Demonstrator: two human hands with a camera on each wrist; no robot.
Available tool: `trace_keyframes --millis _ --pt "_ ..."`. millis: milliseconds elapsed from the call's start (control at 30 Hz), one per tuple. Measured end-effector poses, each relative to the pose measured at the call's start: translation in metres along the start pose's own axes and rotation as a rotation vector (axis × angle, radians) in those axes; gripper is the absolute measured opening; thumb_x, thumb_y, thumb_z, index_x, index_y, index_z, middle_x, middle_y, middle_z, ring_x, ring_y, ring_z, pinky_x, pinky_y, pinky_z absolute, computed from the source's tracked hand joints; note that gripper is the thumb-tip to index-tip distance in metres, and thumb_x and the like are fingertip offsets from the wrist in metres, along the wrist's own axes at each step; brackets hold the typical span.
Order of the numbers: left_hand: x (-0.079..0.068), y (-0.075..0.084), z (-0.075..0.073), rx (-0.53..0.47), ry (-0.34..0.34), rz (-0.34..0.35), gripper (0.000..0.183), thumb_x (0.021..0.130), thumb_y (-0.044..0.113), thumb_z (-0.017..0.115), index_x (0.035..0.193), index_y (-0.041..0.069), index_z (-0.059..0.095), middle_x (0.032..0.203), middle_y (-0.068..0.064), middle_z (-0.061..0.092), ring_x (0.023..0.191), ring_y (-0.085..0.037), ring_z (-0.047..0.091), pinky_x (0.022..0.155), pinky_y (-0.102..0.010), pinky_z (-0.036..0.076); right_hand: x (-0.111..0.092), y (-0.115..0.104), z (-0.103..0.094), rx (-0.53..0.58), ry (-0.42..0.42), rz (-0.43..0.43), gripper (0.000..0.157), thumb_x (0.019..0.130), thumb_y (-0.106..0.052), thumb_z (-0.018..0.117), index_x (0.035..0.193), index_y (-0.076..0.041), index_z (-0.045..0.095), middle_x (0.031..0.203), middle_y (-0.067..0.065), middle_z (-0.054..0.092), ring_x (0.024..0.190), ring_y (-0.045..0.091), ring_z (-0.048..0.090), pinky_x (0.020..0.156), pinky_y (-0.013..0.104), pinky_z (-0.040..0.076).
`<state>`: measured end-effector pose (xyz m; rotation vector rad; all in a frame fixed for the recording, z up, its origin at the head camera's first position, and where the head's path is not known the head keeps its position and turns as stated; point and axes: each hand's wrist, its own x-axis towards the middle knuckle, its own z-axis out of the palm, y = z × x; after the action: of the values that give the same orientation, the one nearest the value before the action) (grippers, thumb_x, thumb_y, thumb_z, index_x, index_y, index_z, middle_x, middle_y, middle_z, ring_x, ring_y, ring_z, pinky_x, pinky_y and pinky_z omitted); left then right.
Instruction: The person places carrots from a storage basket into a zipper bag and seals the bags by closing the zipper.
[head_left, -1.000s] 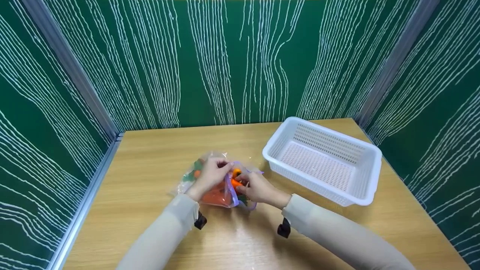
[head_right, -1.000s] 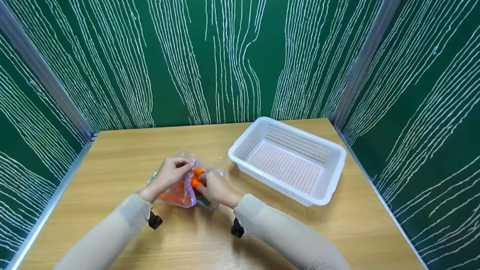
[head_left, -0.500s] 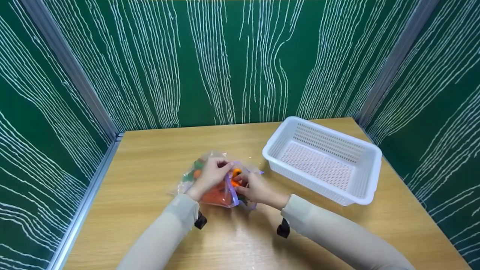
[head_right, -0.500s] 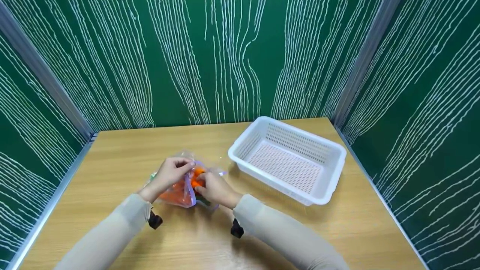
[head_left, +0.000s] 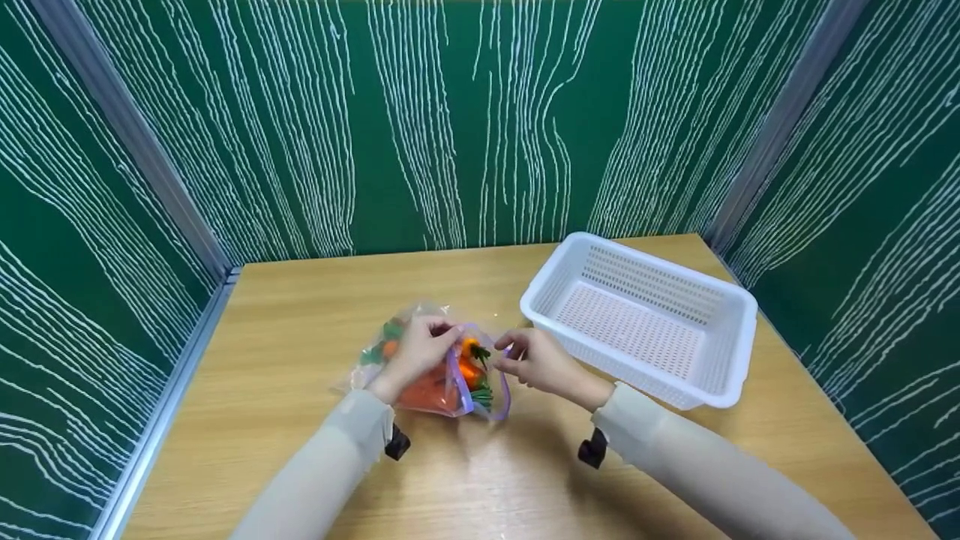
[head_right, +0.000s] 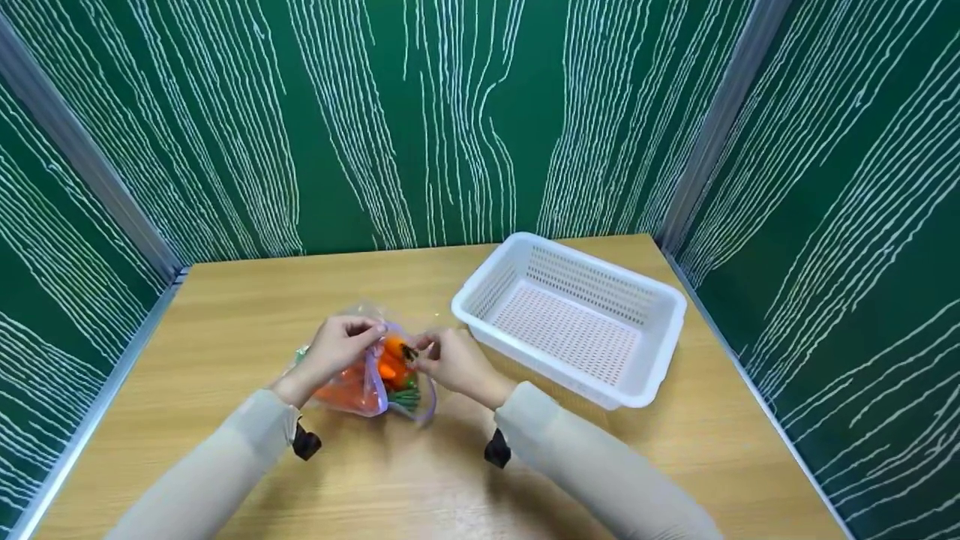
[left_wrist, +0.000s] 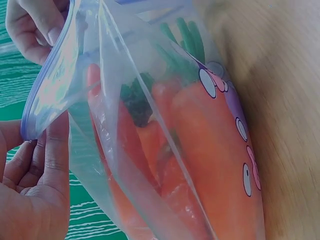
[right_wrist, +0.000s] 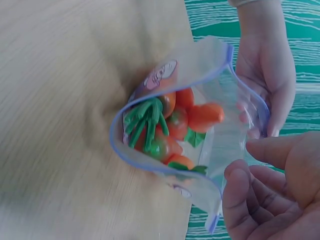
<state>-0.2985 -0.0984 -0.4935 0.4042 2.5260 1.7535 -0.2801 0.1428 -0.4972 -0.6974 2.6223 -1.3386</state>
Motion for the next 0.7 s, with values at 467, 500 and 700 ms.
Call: trace_keyframes --millis 467,500,700 --pt "-0.001 0.0 0.001 -0.037 -0.019 0.012 0.021 0.109 0.008 0.064 0.103 -0.006 0.078 0.089 -0.016 0.075 0.074 -0.011 0.062 0.069 -0.017 0.054 -0.004 0.019 -0.01 -0.109 0.077 -0.025 0.031 0.09 0.004 0.081 0.119 0.01 0.071 0.081 0.012 0.072 0.068 0.009 0.059 0.062 0.024 0.053" --pt "-0.001 0.0 0.001 -0.037 -0.018 0.015 0.021 0.109 0.008 0.064 0.103 -0.006 0.078 0.09 -0.016 0.075 0.074 -0.011 0.062 0.069 -0.017 0.054 -0.004 0.021 -0.01 -0.117 0.078 -0.024 0.033 0.09 0.003 0.081 0.12 0.01 0.071 0.082 0.012 0.072 0.069 0.009 0.06 0.064 0.025 0.053" --pt "-0.003 0.002 0.001 -0.033 -0.023 -0.014 0.02 0.109 0.01 0.065 0.105 -0.003 0.079 0.091 -0.014 0.075 0.075 -0.012 0.062 0.07 -0.019 0.055 -0.001 0.033 -0.007 -0.137 0.092 -0.02 0.04 0.088 0.005 0.081 0.127 0.008 0.07 0.082 0.011 0.071 0.071 0.012 0.062 0.067 0.028 0.055"
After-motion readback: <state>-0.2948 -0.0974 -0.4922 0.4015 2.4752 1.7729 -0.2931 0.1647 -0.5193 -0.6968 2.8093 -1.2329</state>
